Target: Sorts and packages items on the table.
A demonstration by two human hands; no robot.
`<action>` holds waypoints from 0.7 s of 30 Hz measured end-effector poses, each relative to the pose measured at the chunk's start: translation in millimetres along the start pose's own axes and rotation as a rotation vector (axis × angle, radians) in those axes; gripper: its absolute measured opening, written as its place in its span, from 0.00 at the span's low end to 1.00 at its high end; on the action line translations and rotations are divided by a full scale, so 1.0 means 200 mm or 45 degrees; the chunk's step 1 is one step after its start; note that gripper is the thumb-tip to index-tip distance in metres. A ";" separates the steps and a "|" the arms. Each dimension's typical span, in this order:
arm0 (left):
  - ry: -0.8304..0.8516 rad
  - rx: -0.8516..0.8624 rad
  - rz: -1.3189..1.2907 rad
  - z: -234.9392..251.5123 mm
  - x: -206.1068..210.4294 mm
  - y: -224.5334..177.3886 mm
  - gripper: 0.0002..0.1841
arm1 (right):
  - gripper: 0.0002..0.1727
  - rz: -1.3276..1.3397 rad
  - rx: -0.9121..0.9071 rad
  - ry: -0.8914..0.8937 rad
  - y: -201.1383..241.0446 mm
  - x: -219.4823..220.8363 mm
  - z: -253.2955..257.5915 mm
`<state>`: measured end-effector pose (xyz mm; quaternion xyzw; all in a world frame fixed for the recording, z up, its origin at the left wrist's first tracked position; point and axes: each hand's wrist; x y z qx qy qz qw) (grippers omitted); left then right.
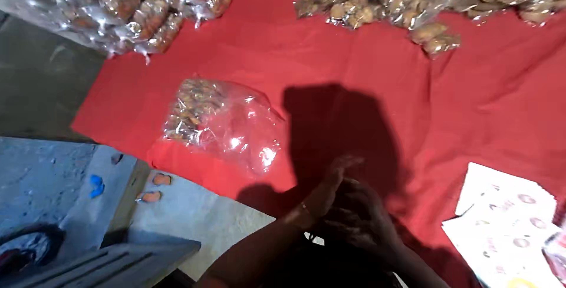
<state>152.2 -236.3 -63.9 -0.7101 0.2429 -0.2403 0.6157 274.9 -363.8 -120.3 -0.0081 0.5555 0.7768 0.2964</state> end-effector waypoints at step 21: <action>-0.656 0.850 0.690 -0.34 -1.07 -0.32 0.07 | 0.23 0.557 1.034 0.660 0.35 1.31 0.98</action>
Point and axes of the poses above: each hand's wrist, its own z-axis towards the middle knuckle, its own x-axis out of the palm, y = z × x, and after that the axes turned 11 degrees about -y, right-handed
